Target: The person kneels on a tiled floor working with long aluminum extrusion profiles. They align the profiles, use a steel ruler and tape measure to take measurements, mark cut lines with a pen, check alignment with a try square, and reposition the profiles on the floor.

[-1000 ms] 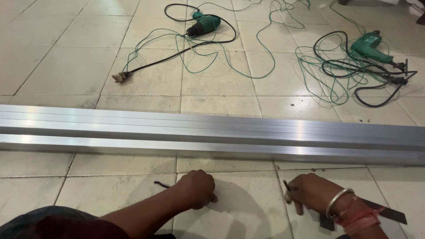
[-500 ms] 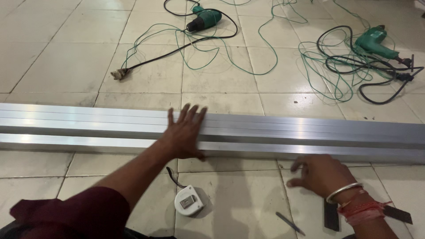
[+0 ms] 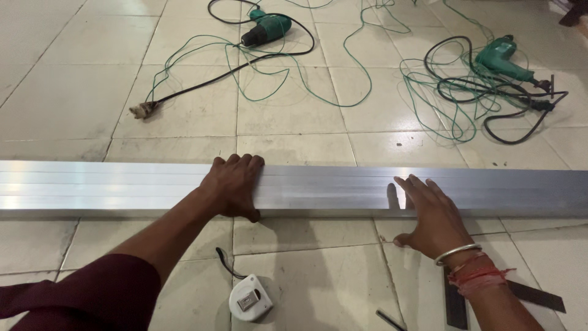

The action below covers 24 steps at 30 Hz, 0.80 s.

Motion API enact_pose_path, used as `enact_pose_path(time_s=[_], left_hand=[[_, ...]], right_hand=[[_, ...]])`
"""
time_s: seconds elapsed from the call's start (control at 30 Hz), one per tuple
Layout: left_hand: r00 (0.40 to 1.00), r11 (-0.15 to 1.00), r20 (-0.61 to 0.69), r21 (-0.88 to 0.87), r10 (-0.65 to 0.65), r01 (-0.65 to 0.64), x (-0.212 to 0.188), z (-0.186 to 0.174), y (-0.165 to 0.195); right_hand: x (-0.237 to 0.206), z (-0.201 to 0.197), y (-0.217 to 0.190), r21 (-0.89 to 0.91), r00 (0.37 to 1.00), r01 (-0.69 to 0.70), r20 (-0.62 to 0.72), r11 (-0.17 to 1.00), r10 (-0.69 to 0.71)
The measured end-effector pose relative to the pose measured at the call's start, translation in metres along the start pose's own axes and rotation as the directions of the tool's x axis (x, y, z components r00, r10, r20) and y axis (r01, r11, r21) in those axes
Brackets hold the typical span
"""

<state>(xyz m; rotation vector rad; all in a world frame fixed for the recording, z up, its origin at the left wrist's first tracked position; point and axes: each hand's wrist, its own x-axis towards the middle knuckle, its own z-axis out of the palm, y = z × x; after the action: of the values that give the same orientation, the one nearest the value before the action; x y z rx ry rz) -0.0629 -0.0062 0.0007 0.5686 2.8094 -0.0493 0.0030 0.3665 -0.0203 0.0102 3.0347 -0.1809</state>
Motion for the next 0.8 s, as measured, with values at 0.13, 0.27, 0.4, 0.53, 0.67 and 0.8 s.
enact_pose_path(time_s=[0.13, 0.27, 0.4, 0.53, 0.67, 0.8], left_hand=[[0.994, 0.999, 0.106, 0.050, -0.004, -0.002, -0.007, -0.009, -0.007], [0.976, 0.989, 0.210, 0.143, -0.061, 0.031, -0.026, -0.007, -0.040], [0.959, 0.958, 0.251, 0.279, -0.135, 0.062, -0.059, 0.004, -0.107], [0.902, 0.926, 0.268, 0.267, -0.338, 0.268, -0.091, 0.030, -0.195], [0.964, 0.931, 0.072, 0.290, -0.255, 0.224, -0.090, 0.051, -0.244], [0.968, 0.934, 0.110, 0.307, -0.224, 0.182, -0.079, 0.036, -0.221]], right_hand=[[0.003, 0.001, 0.008, 0.020, 1.000, 0.018, 0.008, 1.000, -0.018], [0.004, 0.001, 0.012, 0.047, 1.000, -0.005, 0.003, 0.999, 0.005], [0.003, -0.001, 0.010, 0.052, 0.997, -0.060, 0.045, 0.997, 0.057], [0.004, -0.004, 0.007, 0.045, 0.990, -0.112, 0.095, 0.993, 0.108], [0.006, -0.003, 0.004, 0.024, 0.988, -0.106, 0.111, 0.994, 0.103], [0.007, 0.005, -0.004, 0.086, 1.000, 0.025, 0.001, 0.996, -0.025]])
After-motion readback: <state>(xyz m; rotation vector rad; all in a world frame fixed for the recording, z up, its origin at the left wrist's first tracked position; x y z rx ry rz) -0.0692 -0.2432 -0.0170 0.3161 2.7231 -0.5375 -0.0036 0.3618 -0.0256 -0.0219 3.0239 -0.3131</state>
